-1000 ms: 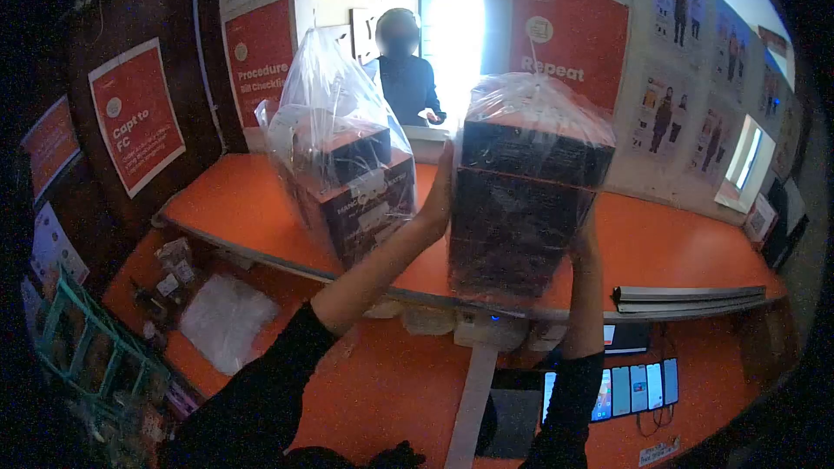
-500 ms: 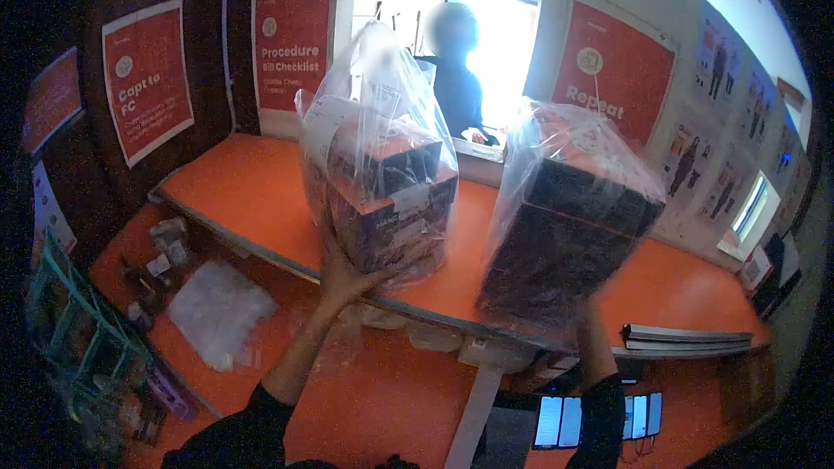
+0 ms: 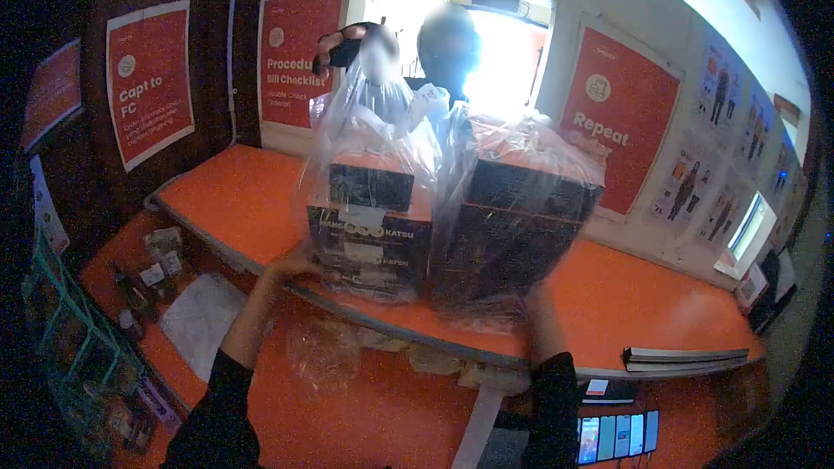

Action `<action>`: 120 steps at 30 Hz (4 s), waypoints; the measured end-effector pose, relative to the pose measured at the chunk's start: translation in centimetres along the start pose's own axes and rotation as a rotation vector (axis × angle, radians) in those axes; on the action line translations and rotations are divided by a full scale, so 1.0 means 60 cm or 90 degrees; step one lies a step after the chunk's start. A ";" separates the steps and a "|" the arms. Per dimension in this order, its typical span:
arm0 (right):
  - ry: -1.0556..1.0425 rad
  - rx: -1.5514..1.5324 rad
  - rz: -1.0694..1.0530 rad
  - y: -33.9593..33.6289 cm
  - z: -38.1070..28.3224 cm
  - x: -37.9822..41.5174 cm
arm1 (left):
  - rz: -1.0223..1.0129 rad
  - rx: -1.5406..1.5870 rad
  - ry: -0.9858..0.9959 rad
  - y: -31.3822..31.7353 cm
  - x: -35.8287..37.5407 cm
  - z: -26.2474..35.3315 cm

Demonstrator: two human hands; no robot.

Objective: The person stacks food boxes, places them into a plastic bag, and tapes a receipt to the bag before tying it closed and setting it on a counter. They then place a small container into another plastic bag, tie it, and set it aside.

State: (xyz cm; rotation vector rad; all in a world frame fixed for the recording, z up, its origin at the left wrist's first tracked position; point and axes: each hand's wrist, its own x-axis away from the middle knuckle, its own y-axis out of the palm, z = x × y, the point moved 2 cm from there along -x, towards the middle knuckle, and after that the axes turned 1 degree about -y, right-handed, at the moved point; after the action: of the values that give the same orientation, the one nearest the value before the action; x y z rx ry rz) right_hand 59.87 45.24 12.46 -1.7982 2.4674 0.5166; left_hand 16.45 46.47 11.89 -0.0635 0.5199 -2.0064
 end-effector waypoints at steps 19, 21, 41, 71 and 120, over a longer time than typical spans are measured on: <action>0.027 0.198 0.065 -0.105 0.083 0.029 | 0.392 -0.464 0.027 0.083 0.179 -0.023; 0.021 0.236 0.062 -0.147 0.089 0.039 | 0.480 -0.536 0.134 0.116 0.284 -0.036; -0.530 0.317 0.357 0.057 0.102 0.305 | 0.584 -0.356 -0.410 0.470 1.076 -0.309; -0.258 0.265 -1.173 1.208 0.527 1.175 | 0.876 -0.143 -0.134 -0.226 1.487 -0.449; 0.436 -0.230 -0.663 1.109 0.614 1.262 | 1.051 0.501 -0.174 -0.168 1.440 -0.514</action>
State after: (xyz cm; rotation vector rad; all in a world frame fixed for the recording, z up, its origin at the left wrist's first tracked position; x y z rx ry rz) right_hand -32.58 4.51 -23.73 -3.4198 1.2549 0.2675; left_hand -41.62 -13.60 -27.37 0.4353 -0.3977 -0.4274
